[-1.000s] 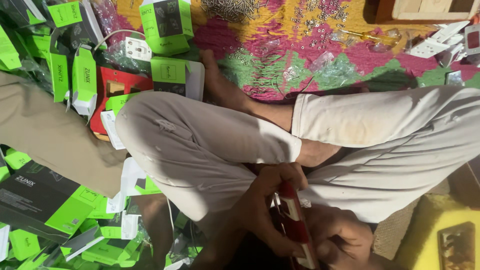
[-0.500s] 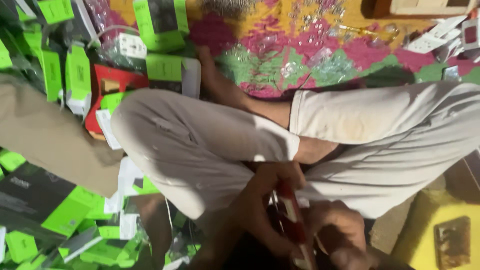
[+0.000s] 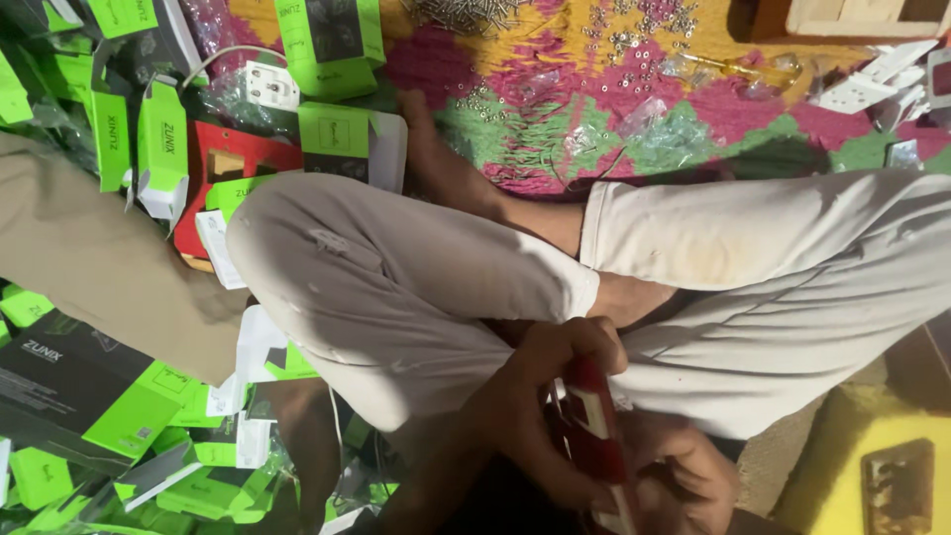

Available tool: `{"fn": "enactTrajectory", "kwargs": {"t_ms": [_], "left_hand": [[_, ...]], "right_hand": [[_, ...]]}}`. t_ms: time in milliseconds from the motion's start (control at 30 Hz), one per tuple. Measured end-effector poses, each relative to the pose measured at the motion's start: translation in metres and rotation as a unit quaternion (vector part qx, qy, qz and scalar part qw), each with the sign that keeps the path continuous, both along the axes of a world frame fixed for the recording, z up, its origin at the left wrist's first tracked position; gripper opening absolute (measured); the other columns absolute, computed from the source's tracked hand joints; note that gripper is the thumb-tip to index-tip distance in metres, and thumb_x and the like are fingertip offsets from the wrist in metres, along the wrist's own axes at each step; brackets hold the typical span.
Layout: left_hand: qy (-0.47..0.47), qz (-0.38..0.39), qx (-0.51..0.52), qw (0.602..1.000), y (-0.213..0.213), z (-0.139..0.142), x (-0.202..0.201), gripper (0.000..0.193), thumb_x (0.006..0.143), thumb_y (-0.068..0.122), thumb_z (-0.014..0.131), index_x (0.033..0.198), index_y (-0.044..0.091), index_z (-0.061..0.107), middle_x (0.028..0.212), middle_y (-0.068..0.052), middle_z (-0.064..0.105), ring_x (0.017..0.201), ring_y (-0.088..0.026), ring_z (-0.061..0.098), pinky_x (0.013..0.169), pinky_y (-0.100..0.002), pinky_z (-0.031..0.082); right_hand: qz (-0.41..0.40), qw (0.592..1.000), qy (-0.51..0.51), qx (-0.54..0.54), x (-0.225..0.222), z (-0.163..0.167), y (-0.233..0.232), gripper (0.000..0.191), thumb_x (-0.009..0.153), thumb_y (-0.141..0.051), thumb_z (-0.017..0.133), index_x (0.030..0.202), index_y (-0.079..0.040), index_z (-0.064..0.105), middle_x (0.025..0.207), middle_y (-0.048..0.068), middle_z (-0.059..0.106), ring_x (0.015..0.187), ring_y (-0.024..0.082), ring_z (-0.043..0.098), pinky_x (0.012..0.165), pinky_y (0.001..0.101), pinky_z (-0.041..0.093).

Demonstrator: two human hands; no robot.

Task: The person sits cross-legged on a floor mat and assembles white electrical switch and socket modules into a red mounting plate, fitting each module into the cutouts and pressing them into place by hand, occasionally reaching to the mat for parts and turning the plate over to work on it.

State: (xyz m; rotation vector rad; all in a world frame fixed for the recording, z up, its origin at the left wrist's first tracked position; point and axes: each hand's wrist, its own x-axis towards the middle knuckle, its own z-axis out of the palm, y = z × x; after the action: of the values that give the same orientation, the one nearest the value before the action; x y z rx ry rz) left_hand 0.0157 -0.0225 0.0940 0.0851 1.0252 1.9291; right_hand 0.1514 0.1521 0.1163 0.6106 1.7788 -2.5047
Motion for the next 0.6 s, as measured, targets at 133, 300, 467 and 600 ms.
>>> {"fn": "enactTrajectory", "kwargs": {"t_ms": [133, 300, 467, 600], "left_hand": [[-0.043, -0.044, 0.000, 0.998, 0.000, -0.004, -0.003, 0.094, 0.055, 0.023, 0.099, 0.134, 0.010, 0.050, 0.111, -0.002, 0.051, 0.098, -0.010, 0.052, 0.090, -0.026, 0.047], [0.057, 0.006, 0.034, 0.998, 0.004, -0.018, -0.001, 0.083, 0.058, 0.020, 0.099, 0.124, 0.010, 0.050, 0.117, -0.001, 0.051, 0.109, -0.010, 0.049, 0.099, -0.025, 0.042], [0.072, 0.019, 0.035, 0.997, 0.004, -0.033, 0.004, 0.080, 0.056, 0.020, 0.100, 0.119, 0.011, 0.051, 0.114, 0.000, 0.051, 0.106, -0.011, 0.049, 0.095, -0.026, 0.040], [0.037, 0.036, 0.058, 0.997, 0.004, -0.033, 0.006, 0.078, 0.058, 0.019, 0.100, 0.118, 0.012, 0.050, 0.111, 0.000, 0.050, 0.104, -0.010, 0.048, 0.094, -0.026, 0.038]], "right_hand": [[-0.079, 0.975, -0.037, -0.205, -0.007, -0.002, 0.001, 0.021, 0.107, -0.009, 0.063, 0.096, 0.009, 0.061, 0.094, 0.027, 0.073, 0.080, 0.020, 0.067, 0.075, 0.0351, 0.054], [-0.008, 1.000, -0.021, 0.017, -0.008, -0.016, 0.006, 0.019, 0.101, -0.014, 0.066, 0.095, 0.003, 0.059, 0.095, 0.023, 0.072, 0.081, 0.019, 0.065, 0.077, 0.0346, 0.053], [0.009, 0.988, 0.121, -0.094, -0.002, -0.034, -0.004, 0.039, 0.101, -0.032, 0.064, 0.115, 0.003, 0.054, 0.106, 0.019, 0.071, 0.083, 0.019, 0.068, 0.073, 0.0303, 0.055], [0.014, 0.999, -0.032, -0.007, 0.001, -0.035, 0.006, 0.021, 0.105, -0.010, 0.064, 0.117, 0.005, 0.055, 0.099, 0.021, 0.067, 0.078, 0.020, 0.063, 0.069, 0.0340, 0.054]]}}
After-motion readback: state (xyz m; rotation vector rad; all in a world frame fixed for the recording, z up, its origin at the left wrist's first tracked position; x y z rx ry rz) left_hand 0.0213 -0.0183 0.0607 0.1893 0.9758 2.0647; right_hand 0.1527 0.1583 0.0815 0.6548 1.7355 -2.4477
